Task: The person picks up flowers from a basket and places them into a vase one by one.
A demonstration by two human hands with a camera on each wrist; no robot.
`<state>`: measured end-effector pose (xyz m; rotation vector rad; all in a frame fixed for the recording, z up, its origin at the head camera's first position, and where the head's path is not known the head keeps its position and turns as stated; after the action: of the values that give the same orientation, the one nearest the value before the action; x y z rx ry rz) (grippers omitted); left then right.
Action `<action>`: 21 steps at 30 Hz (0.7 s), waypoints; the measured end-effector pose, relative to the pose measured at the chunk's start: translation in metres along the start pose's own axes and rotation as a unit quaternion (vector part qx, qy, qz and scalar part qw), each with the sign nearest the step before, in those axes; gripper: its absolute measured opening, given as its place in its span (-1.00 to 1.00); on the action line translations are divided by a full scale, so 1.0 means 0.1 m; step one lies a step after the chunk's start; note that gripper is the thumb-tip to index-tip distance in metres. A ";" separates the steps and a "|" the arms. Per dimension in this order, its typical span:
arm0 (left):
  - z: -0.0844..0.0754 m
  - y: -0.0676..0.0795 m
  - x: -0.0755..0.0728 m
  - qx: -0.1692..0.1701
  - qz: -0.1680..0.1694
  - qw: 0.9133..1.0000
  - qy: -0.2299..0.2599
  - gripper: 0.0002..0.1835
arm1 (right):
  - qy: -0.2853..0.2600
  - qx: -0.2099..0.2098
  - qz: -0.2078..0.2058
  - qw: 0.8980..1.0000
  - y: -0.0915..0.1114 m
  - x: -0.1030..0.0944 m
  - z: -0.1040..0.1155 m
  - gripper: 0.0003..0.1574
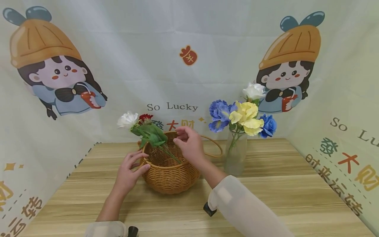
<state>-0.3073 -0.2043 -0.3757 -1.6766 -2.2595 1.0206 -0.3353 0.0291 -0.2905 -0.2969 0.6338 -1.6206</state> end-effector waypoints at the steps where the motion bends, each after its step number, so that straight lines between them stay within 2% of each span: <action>1: 0.00 0.00 0.00 -0.001 0.000 1.000 0.000 -0.67 | 0.001 0.001 0.003 1.000 -0.01 0.02 -0.01 -0.62; 5: 0.02 -0.01 0.01 -0.004 0.000 1.000 -0.006 -0.67 | 0.019 0.011 0.025 0.999 -0.03 0.12 -0.05 -0.63; 8: -0.02 -0.01 0.02 -0.005 -0.005 1.000 -0.003 -0.67 | 0.067 0.021 0.061 0.996 -0.04 0.20 -0.07 -0.64; 13: -0.27 0.03 0.00 0.001 -0.002 1.000 0.005 -0.67 | 0.155 0.047 0.140 0.977 -0.06 0.30 -0.14 -0.66; 16: -0.40 0.05 -0.03 0.001 0.001 1.000 0.003 -0.67 | 0.161 0.066 0.179 0.968 -0.09 0.35 -0.18 -0.67; 21: -0.41 0.05 -0.04 -0.003 -0.002 1.000 -0.002 -0.69 | 0.168 0.087 0.221 0.957 -0.14 0.41 -0.25 -0.68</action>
<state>-0.2819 -0.1897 -0.3466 -1.6737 -2.2702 1.0169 -0.3673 -0.0047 -0.3102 0.2459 0.7471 -1.2870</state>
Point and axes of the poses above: each hand's wrist, its own y-axis away from the middle knuckle, its own x-axis out of the palm, z = x × y, the point moved 5 cm from there along -y, towards the middle knuckle, and after that the axes turned 10 degrees about -z, right-handed, at the moved point
